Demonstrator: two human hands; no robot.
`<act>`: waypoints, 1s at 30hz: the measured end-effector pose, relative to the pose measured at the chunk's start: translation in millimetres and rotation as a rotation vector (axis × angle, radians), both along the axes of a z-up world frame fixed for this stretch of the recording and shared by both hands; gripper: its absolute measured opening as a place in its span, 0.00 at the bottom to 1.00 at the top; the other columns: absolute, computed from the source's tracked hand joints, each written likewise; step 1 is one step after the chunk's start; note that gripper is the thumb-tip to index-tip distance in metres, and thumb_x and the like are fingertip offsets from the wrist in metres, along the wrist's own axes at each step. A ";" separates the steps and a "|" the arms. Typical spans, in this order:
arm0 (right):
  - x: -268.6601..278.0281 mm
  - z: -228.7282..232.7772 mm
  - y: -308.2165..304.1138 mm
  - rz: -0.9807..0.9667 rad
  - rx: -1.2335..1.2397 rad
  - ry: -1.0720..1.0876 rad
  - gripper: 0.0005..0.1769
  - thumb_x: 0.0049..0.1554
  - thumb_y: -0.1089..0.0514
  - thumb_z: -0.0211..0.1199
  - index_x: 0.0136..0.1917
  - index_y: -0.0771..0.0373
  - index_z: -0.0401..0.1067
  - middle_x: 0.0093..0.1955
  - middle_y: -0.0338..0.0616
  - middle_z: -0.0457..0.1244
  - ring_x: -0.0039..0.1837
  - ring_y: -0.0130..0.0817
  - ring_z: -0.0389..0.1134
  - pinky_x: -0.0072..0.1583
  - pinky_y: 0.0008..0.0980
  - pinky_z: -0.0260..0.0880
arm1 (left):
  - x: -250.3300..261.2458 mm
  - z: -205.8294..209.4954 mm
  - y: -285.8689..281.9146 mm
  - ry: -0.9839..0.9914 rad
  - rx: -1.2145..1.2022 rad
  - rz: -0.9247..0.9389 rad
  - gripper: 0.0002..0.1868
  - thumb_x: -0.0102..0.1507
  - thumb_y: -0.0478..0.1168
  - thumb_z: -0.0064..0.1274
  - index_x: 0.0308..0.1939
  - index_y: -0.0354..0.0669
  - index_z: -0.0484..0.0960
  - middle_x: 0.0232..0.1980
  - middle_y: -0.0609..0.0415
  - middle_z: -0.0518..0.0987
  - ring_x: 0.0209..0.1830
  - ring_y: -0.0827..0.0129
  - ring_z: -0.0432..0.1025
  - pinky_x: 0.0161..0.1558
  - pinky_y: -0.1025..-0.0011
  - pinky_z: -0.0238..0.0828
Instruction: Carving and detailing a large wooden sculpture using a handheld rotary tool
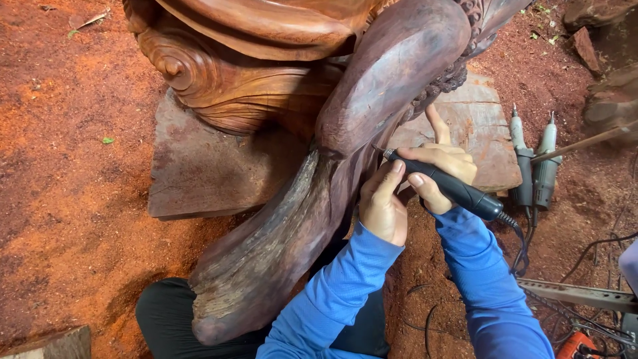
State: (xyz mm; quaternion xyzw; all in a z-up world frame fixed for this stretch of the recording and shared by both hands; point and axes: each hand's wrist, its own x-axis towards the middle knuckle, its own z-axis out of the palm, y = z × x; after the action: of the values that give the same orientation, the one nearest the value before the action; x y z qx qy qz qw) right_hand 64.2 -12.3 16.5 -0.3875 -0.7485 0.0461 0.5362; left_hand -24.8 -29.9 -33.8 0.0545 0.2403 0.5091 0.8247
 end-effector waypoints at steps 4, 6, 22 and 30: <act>1.1 -12.2 -0.4 0.013 0.056 -0.033 0.24 0.60 0.50 0.57 0.45 0.78 0.76 0.22 0.42 0.59 0.28 0.29 0.64 0.76 0.63 0.50 | -3.9 -8.2 -3.7 0.008 -0.001 -0.007 0.12 0.62 0.41 0.60 0.48 0.41 0.85 0.45 0.52 0.78 0.50 0.64 0.67 0.56 0.56 0.68; 0.6 -14.4 -1.9 0.019 0.052 -0.033 0.24 0.60 0.50 0.58 0.45 0.78 0.76 0.22 0.43 0.59 0.28 0.29 0.65 0.76 0.66 0.49 | -7.2 -9.0 -5.1 0.015 -0.001 -0.014 0.13 0.63 0.41 0.60 0.48 0.40 0.85 0.45 0.52 0.77 0.49 0.64 0.66 0.56 0.56 0.67; 2.1 -32.9 -15.7 0.042 -0.051 -0.049 0.23 0.57 0.49 0.59 0.45 0.76 0.77 0.22 0.41 0.61 0.27 0.31 0.65 0.75 0.69 0.51 | -26.0 -6.6 -20.3 0.039 -0.026 -0.058 0.09 0.63 0.43 0.59 0.44 0.43 0.84 0.44 0.56 0.78 0.47 0.67 0.65 0.53 0.57 0.63; 2.4 -41.6 -21.0 0.066 -0.086 -0.018 0.22 0.57 0.50 0.59 0.44 0.76 0.77 0.22 0.42 0.61 0.27 0.31 0.65 0.75 0.71 0.52 | -27.0 -20.1 -27.7 0.043 -0.040 -0.055 0.07 0.63 0.42 0.59 0.41 0.44 0.85 0.41 0.56 0.77 0.46 0.66 0.65 0.53 0.56 0.61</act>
State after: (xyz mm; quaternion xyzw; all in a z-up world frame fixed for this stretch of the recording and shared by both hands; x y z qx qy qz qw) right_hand 66.5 -33.3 -25.2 -0.3857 -0.7630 0.0926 0.5104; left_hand -51.7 -57.5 -53.9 0.0555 0.2663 0.4798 0.8341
